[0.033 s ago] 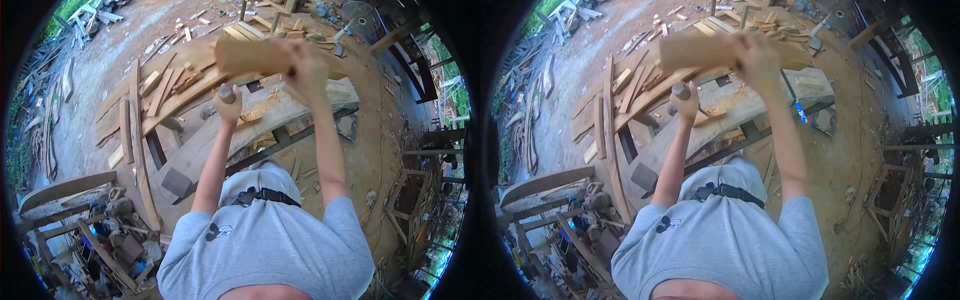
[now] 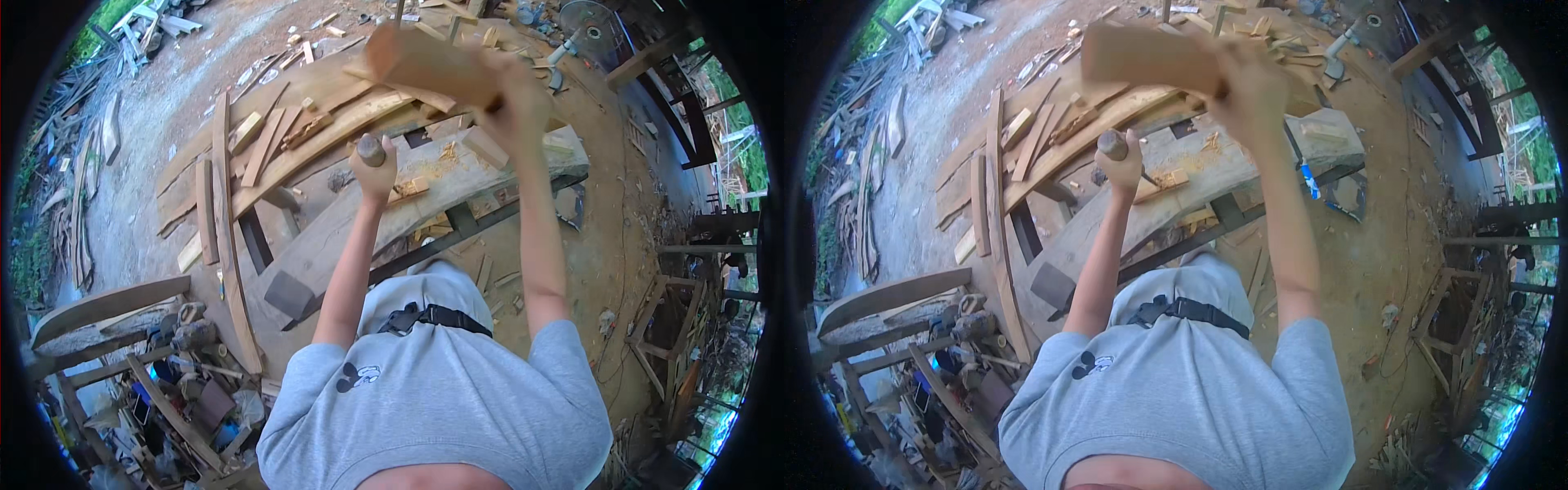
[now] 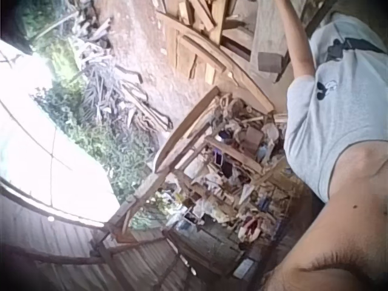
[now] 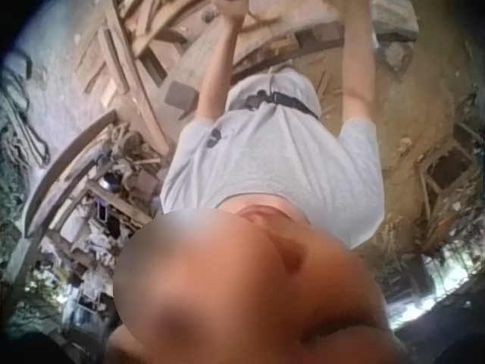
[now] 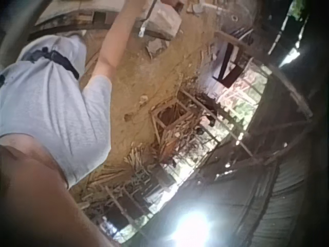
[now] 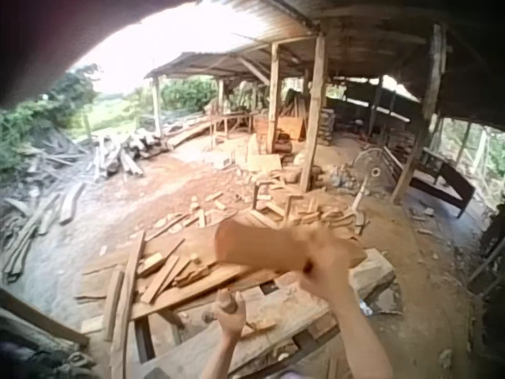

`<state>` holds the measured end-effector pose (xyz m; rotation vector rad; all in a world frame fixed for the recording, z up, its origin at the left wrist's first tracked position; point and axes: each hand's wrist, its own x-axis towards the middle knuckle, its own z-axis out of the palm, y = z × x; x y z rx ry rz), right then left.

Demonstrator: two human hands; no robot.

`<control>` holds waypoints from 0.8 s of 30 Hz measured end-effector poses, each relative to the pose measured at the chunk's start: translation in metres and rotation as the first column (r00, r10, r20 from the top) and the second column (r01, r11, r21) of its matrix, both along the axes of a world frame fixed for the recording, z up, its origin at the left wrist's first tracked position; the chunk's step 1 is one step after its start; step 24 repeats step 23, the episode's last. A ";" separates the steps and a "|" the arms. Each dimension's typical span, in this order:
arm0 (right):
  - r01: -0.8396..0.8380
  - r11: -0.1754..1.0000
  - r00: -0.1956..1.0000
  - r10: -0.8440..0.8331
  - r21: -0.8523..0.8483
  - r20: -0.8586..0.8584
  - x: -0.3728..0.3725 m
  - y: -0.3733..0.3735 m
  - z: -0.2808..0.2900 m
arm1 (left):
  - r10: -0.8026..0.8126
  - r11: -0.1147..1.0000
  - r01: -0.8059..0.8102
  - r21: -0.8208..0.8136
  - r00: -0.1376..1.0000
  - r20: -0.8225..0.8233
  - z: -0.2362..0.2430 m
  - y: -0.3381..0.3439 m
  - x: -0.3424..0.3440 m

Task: The person sands a piece of wood using sandpaper, then chisels a wooden piece using a chisel and a wooden block.

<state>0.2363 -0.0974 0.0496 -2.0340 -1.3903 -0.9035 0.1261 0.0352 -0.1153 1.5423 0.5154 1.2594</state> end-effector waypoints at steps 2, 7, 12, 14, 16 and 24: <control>-0.052 0.950 0.939 0.152 0.308 -0.308 -0.008 -0.002 0.007 | 0.017 1.000 -0.017 0.003 1.000 0.011 -0.001 0.000 -0.001; -0.010 0.915 0.513 0.351 0.403 -0.783 -0.030 -0.004 -0.024 | 0.018 0.999 -0.017 0.046 0.999 -0.027 -0.004 -0.003 -0.001; -0.111 0.953 0.992 0.124 -0.282 0.031 -0.029 0.000 -0.027 | 0.183 0.882 -0.263 0.391 0.956 0.230 0.001 0.007 0.004; 0.000 0.983 0.995 0.019 -0.185 0.102 -0.023 -0.008 -0.012 | -0.007 0.988 0.024 -0.154 0.994 0.107 -0.002 0.004 -0.008; -0.114 0.988 0.979 0.130 0.102 -0.159 -0.021 -0.008 -0.004 | 0.002 0.991 0.008 -0.132 0.997 0.074 -0.005 0.005 -0.013; -0.198 0.979 0.953 0.180 -0.049 -0.244 -0.040 0.001 -0.036 | 0.040 0.992 -0.060 0.111 0.984 0.174 -0.013 -0.004 -0.004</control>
